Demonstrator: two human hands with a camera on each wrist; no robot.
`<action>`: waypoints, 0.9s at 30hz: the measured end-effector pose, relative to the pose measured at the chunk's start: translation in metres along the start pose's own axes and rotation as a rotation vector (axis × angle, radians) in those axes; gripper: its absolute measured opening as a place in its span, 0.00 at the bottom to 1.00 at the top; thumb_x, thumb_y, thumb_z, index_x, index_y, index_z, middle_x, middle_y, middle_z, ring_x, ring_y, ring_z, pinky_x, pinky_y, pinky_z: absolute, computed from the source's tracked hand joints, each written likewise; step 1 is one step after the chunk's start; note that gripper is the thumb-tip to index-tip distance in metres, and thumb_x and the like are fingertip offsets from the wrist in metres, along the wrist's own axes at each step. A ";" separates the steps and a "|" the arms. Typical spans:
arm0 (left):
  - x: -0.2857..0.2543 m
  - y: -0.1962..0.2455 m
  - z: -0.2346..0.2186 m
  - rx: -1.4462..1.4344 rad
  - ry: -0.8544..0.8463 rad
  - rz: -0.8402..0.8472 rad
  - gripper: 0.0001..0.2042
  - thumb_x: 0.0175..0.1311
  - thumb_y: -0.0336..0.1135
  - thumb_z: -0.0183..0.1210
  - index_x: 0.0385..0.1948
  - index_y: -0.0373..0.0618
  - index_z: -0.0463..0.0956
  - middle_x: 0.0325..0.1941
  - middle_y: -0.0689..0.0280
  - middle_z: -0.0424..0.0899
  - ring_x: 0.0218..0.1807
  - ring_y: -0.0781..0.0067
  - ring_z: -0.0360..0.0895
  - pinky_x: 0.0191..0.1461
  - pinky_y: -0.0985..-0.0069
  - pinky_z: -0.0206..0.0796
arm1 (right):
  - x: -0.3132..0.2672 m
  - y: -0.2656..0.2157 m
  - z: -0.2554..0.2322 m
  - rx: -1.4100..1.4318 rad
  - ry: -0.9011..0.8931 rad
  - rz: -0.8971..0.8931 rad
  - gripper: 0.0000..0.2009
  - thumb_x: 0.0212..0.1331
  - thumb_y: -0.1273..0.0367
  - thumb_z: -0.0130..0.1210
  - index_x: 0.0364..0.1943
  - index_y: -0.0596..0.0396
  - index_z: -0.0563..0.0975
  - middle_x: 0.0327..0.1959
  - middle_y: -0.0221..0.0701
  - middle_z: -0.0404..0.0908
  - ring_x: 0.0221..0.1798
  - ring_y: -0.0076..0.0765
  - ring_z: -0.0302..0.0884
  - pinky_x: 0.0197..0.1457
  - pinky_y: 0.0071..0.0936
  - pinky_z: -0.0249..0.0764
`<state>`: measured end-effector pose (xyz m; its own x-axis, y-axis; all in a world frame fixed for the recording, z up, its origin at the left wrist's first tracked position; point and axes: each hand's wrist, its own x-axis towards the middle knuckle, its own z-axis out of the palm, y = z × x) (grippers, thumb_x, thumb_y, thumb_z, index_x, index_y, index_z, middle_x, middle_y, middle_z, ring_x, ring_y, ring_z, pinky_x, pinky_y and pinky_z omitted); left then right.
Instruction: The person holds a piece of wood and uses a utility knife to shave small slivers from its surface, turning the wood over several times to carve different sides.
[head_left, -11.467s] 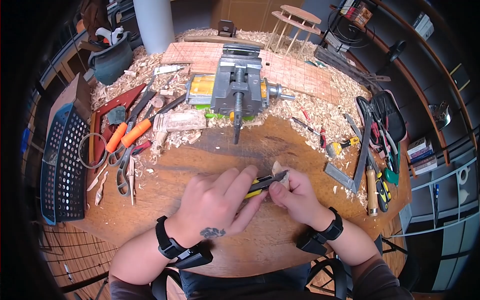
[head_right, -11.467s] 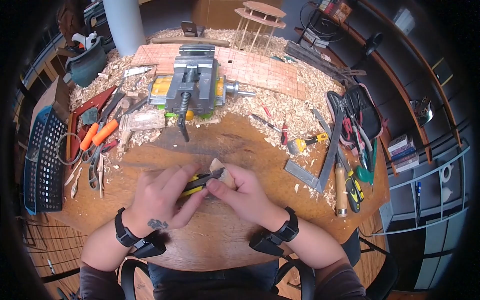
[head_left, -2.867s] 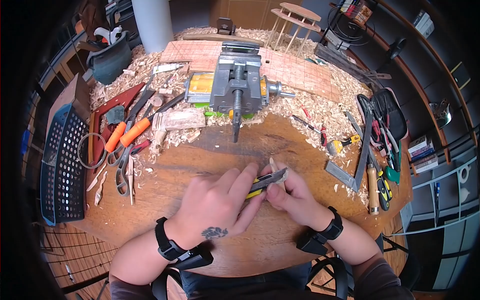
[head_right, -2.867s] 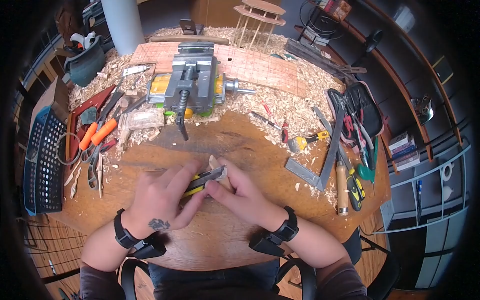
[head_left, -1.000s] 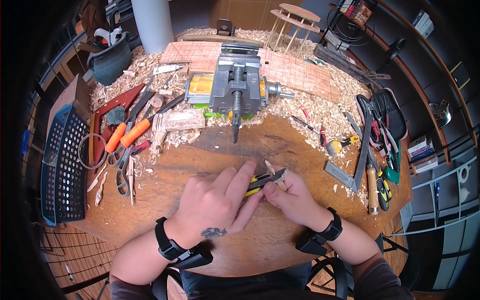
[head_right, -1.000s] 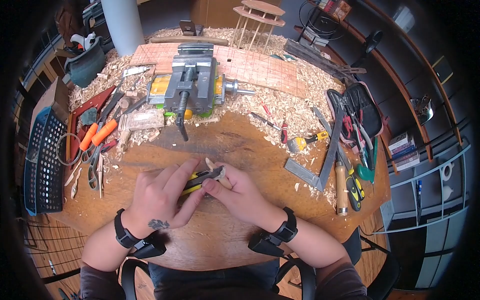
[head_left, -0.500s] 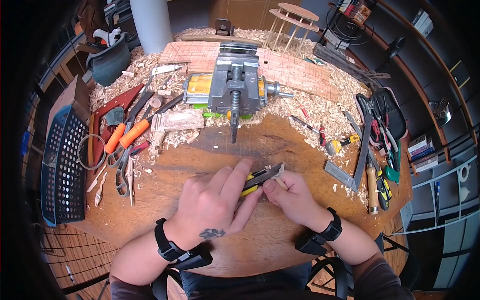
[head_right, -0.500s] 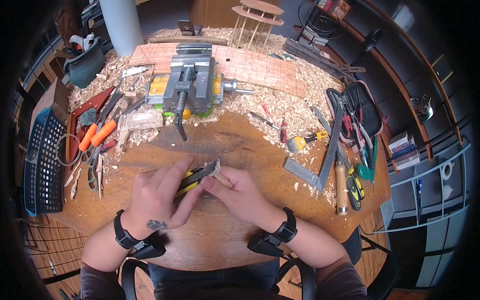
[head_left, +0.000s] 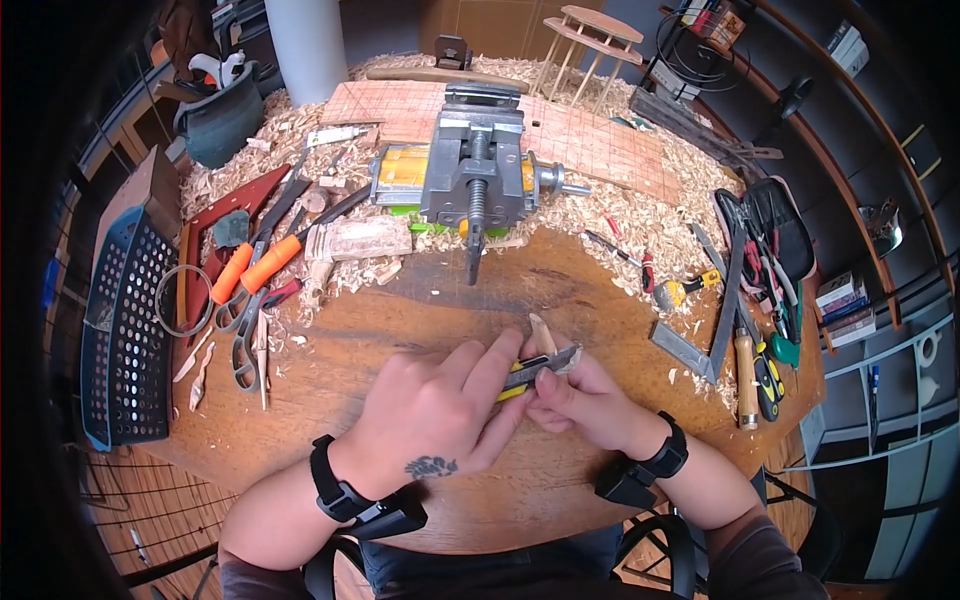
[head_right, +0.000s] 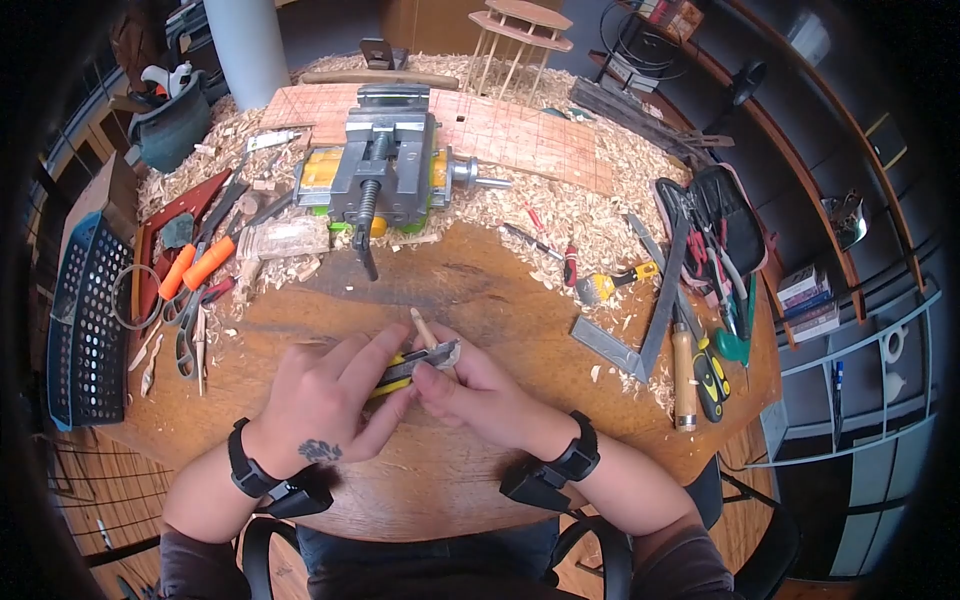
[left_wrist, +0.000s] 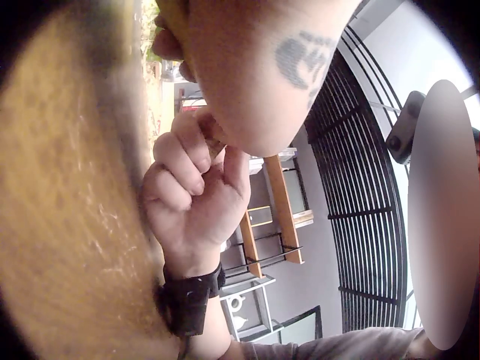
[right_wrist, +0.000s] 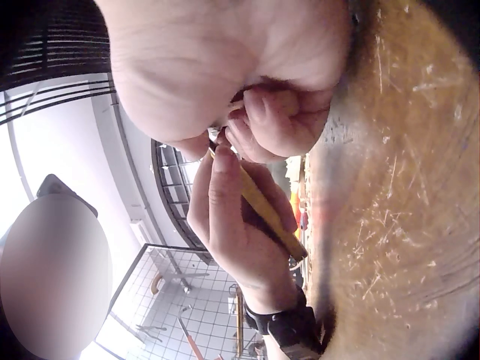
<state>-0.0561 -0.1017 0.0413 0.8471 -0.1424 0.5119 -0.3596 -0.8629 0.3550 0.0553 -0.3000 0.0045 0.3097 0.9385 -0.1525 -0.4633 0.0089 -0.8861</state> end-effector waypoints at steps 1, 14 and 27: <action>0.000 0.000 0.000 -0.006 0.010 0.005 0.25 0.60 0.38 0.67 0.57 0.33 0.78 0.28 0.58 0.82 0.23 0.60 0.83 0.27 0.67 0.74 | 0.001 -0.001 0.001 0.000 -0.001 0.001 0.26 0.79 0.54 0.51 0.73 0.48 0.60 0.35 0.18 0.71 0.28 0.10 0.59 0.28 0.14 0.54; 0.001 0.004 -0.002 0.030 0.062 -0.008 0.25 0.61 0.38 0.68 0.57 0.31 0.78 0.26 0.60 0.79 0.22 0.62 0.81 0.26 0.68 0.73 | 0.000 -0.004 0.006 -0.215 0.067 -0.066 0.17 0.80 0.54 0.51 0.56 0.53 0.77 0.33 0.16 0.75 0.33 0.09 0.65 0.34 0.15 0.63; 0.002 0.006 -0.004 0.001 0.094 -0.077 0.24 0.57 0.34 0.70 0.55 0.32 0.79 0.27 0.56 0.83 0.24 0.56 0.82 0.29 0.67 0.74 | -0.002 -0.003 0.000 -0.221 0.090 -0.062 0.20 0.78 0.50 0.52 0.51 0.54 0.79 0.32 0.15 0.73 0.34 0.11 0.65 0.36 0.16 0.62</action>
<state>-0.0577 -0.1051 0.0479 0.8319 -0.0293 0.5541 -0.2941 -0.8700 0.3957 0.0558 -0.3015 0.0077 0.4097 0.9037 -0.1243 -0.2511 -0.0193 -0.9678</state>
